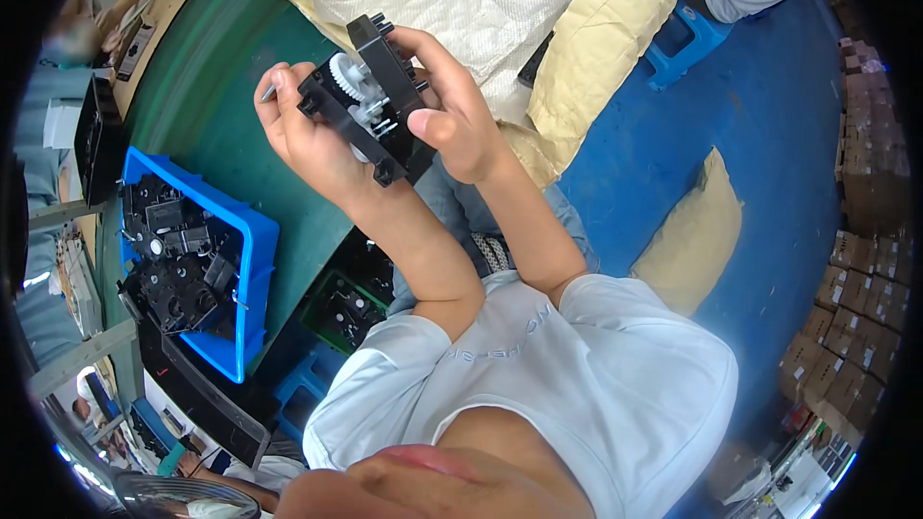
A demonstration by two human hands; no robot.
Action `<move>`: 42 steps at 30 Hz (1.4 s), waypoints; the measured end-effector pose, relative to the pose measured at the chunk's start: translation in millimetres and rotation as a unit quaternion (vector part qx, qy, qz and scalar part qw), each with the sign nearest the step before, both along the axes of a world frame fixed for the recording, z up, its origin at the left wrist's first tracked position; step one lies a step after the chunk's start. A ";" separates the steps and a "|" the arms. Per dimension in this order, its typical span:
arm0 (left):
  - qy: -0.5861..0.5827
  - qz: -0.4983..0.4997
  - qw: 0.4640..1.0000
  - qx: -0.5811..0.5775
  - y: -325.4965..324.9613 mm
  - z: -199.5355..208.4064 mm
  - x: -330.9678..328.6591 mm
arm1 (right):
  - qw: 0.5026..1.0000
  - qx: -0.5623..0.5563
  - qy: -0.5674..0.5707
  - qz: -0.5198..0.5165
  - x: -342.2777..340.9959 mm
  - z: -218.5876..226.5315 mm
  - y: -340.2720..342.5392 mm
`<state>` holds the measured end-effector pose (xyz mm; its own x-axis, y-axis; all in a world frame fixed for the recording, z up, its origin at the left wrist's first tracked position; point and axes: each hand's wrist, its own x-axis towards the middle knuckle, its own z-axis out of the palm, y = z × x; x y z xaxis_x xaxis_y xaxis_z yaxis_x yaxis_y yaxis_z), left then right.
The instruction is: Assemble mechanical housing components with internal gear mechanisms.
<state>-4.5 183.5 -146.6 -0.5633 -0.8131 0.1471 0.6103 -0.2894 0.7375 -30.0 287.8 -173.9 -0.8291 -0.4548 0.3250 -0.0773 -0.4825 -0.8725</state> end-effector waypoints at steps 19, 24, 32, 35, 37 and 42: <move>-0.018 0.075 0.997 -0.021 -4.6 0.3 6.5 | 0.999 -0.014 0.003 0.033 4.0 -6.7 -13.7; -0.037 0.109 0.992 -0.045 -2.1 3.2 8.9 | 0.999 -0.011 -0.014 0.039 6.6 -6.5 -14.6; -0.111 0.145 0.978 -0.104 10.7 11.7 9.0 | 0.993 -0.037 -0.093 0.065 9.9 -5.7 -8.4; -0.084 0.127 0.985 -0.081 9.2 8.4 4.5 | 0.995 -0.033 -0.066 0.063 6.3 -5.9 -7.0; -0.074 0.119 0.987 -0.075 8.5 7.2 3.1 | 0.996 -0.033 -0.056 0.061 5.5 -5.6 -7.3; -0.083 0.130 0.986 -0.065 4.4 4.7 2.5 | 0.999 -0.016 -0.017 0.030 5.7 -7.4 -12.1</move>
<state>-2.0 187.9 -141.9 -0.3629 -0.9137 0.1830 0.5192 -0.0352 0.8539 -24.3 275.7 -181.3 -0.8112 -0.4942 0.3125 -0.0185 -0.5125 -0.8585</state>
